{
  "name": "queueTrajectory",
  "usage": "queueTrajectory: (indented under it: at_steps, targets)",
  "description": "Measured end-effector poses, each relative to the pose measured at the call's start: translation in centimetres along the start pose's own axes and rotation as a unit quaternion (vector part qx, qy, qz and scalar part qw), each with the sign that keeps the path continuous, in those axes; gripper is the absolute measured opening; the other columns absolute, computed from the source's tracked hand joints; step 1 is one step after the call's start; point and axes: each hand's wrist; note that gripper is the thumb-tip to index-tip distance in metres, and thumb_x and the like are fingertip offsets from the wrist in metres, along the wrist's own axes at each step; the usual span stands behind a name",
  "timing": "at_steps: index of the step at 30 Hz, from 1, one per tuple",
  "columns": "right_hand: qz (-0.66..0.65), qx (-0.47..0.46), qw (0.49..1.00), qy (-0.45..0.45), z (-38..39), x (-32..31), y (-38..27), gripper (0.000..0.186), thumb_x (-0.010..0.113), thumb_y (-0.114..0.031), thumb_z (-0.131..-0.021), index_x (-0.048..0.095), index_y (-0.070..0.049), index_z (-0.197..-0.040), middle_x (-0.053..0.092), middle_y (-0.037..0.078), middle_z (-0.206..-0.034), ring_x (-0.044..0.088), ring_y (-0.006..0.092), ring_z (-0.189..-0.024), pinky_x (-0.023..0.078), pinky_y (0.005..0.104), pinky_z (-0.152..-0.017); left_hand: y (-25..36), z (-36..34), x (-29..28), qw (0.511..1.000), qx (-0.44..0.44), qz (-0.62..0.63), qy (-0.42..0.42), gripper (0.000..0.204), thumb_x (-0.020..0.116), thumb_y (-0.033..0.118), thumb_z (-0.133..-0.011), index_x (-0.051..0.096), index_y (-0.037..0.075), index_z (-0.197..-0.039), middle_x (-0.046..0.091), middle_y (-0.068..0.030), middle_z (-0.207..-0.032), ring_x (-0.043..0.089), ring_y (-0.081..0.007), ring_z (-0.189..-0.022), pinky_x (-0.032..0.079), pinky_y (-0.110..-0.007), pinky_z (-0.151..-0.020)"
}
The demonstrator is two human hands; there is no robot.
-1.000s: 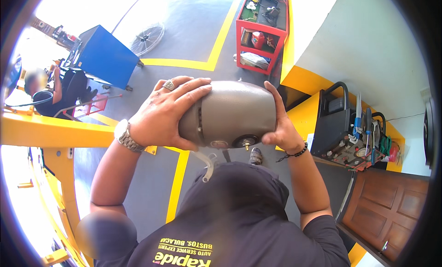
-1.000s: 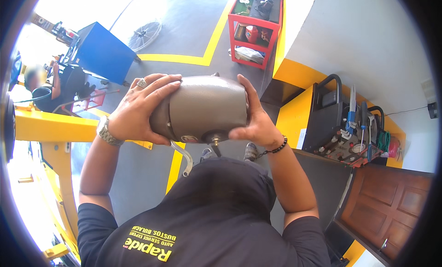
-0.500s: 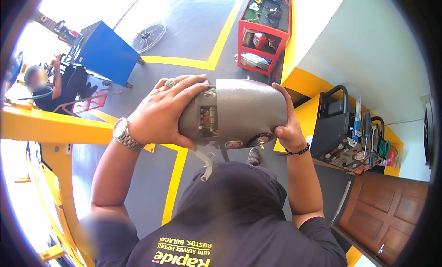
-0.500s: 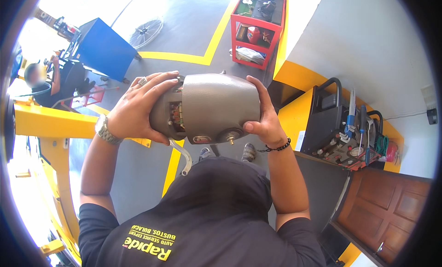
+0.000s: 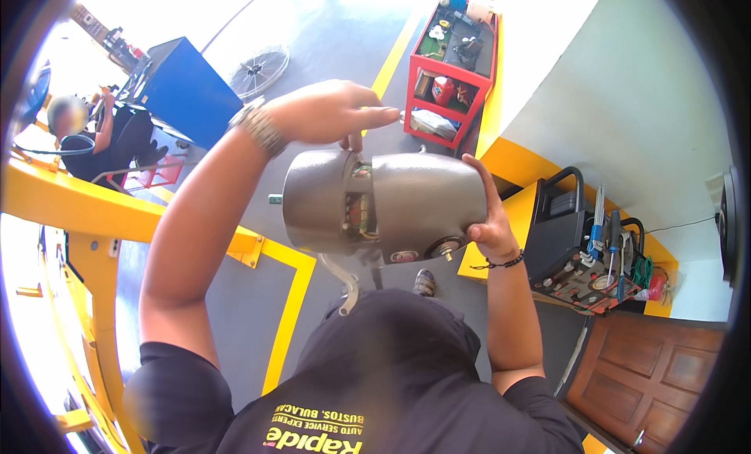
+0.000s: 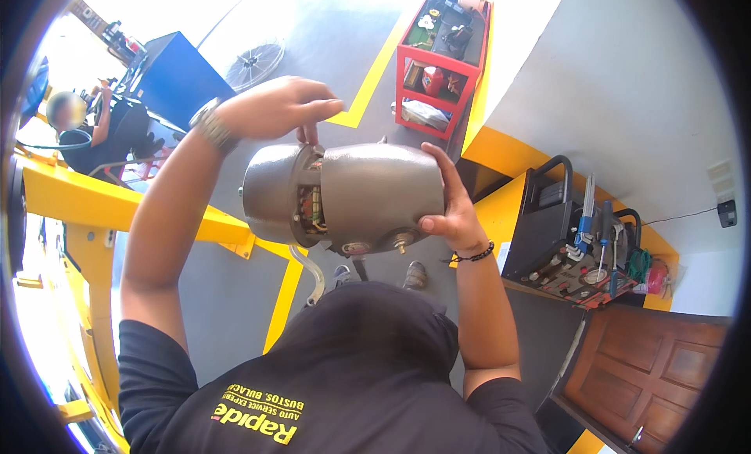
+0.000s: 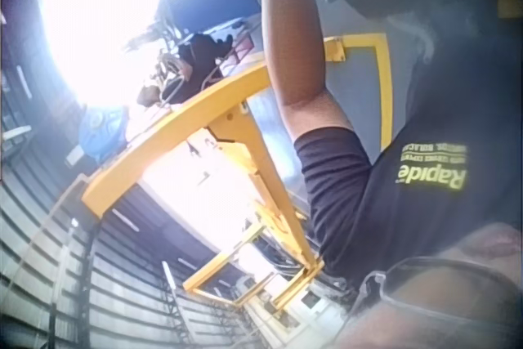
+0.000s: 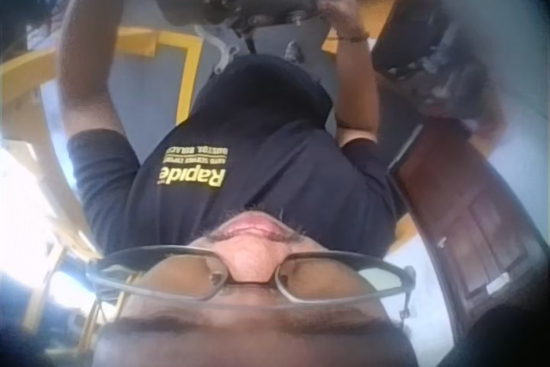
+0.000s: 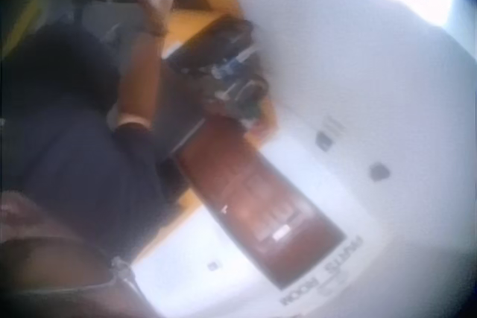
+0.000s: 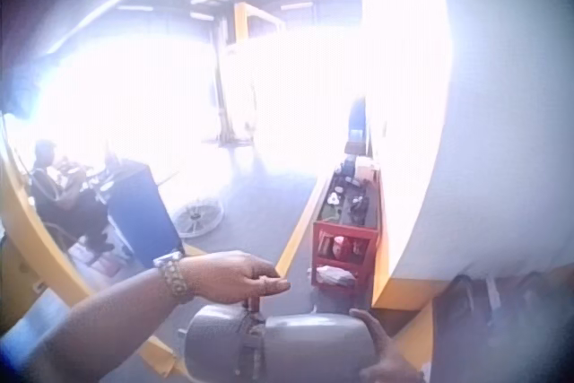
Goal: The person disassembles a cylindrical electrical component, removes a dial and internal parts, and uses a screwdriver to adjust wiring and internal mechanisms. The person handles the component and its parts throughout the process.
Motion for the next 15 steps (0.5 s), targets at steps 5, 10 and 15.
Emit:
queueTrajectory:
  at_steps: [5, 10, 15]
  targets:
    - [-0.018, -0.009, 1.000, -0.001, 0.4, 0.5, 0.7, 0.131, 0.102, -0.044, -0.060, 0.028, -0.009, -0.162, 0.048, 0.013, -0.148, 0.046, 0.0259, -0.140, 0.035, 0.0387, -0.117, 5.0, -10.1, 1.0, 0.971, -0.073, -0.135, -0.181, 0.055, 0.054, 0.049, -0.104, 0.064, 0.006, -0.138, 0.077, -0.0148, -0.114, 0.075, -0.0247, -0.093, 0.062, -0.040, -0.084]
    - [-0.044, -0.019, 0.999, 0.020, 2.1, 1.5, 1.9, 0.129, 0.102, -0.036, -0.064, 0.026, -0.011, -0.164, 0.049, 0.013, -0.148, 0.049, 0.0253, -0.137, 0.041, 0.0403, -0.114, 6.7, -14.0, 4.6, 0.929, -0.039, -0.139, -0.340, 0.041, 0.062, 0.028, -0.099, 0.068, 0.005, -0.132, 0.075, -0.0143, -0.116, 0.075, -0.0241, -0.099, 0.064, -0.039, -0.086]
    - [0.044, -0.008, 0.998, 0.036, 3.3, 2.1, 1.5, 0.124, 0.101, -0.036, -0.066, 0.028, -0.011, -0.163, 0.049, 0.012, -0.147, 0.049, 0.0258, -0.135, 0.046, 0.0402, -0.109, 4.8, -13.4, 4.5, 0.977, 0.010, 0.010, -0.212, 0.029, 0.069, 0.014, -0.095, 0.072, -0.001, -0.120, 0.075, -0.0112, -0.103, 0.074, -0.0166, -0.089, 0.061, -0.033, -0.080]
Point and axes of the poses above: each hand's wrist, its own z-axis away from the middle knuckle, its own x-axis out of the palm, y = z × x
